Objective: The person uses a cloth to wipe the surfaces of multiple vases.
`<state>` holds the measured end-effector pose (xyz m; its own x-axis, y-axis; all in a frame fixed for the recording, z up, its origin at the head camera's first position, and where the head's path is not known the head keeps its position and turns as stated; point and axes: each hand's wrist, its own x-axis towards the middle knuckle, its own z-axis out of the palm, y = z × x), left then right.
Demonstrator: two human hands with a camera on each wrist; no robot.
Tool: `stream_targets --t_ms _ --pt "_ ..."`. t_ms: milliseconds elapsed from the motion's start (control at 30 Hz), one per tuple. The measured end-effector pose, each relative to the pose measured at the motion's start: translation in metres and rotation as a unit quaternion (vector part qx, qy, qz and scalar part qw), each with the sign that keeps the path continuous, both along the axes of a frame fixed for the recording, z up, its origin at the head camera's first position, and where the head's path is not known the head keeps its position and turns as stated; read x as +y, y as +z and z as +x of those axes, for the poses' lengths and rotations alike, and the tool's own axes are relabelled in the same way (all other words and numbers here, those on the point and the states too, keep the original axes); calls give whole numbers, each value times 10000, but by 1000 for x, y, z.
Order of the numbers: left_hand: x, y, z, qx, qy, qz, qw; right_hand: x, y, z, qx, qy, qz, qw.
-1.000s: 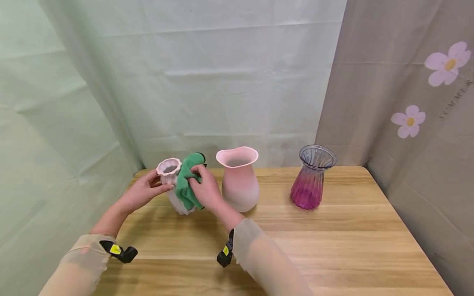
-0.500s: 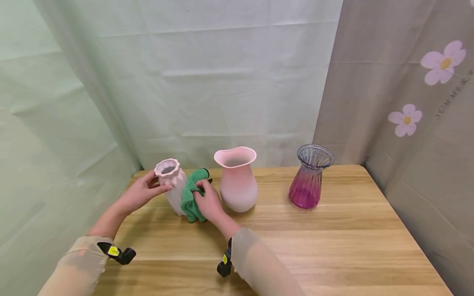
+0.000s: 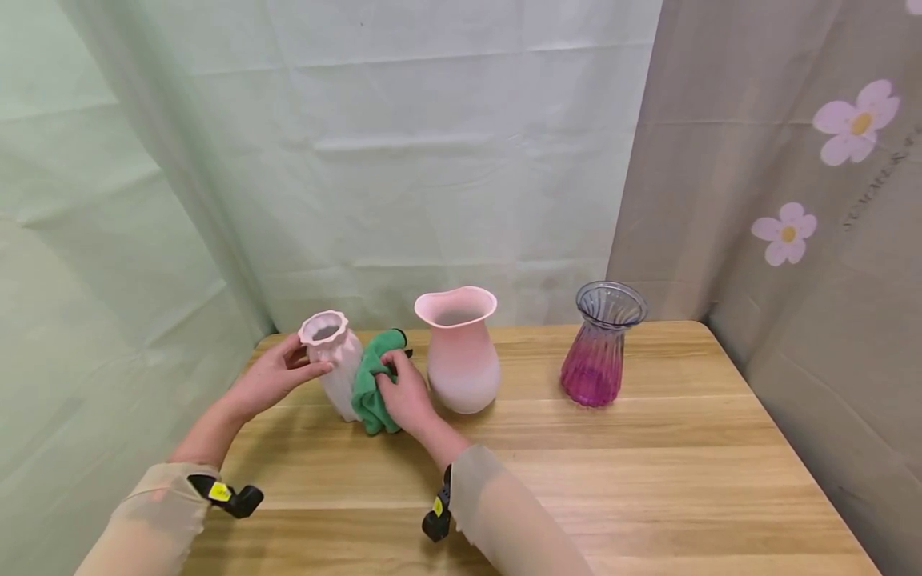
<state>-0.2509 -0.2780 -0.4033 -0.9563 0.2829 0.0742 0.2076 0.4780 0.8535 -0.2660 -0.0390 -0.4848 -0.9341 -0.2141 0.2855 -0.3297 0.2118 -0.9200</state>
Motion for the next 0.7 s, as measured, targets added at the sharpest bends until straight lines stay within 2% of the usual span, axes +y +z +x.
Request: stream_targets --t_ms 200,500,600,700 --pt "0 0 0 -19 -15 74 10000 1 10 6 185 -163 124 9996" --pt "3 1 2 -21 -23 108 9999 6 21 14 327 -283 -25 9991" --pt "7 -1 3 37 -45 245 9997 7 22 15 341 -277 -49 9990" --pt "14 -2 6 202 66 321 9993 8 22 15 316 -274 -50 9991"
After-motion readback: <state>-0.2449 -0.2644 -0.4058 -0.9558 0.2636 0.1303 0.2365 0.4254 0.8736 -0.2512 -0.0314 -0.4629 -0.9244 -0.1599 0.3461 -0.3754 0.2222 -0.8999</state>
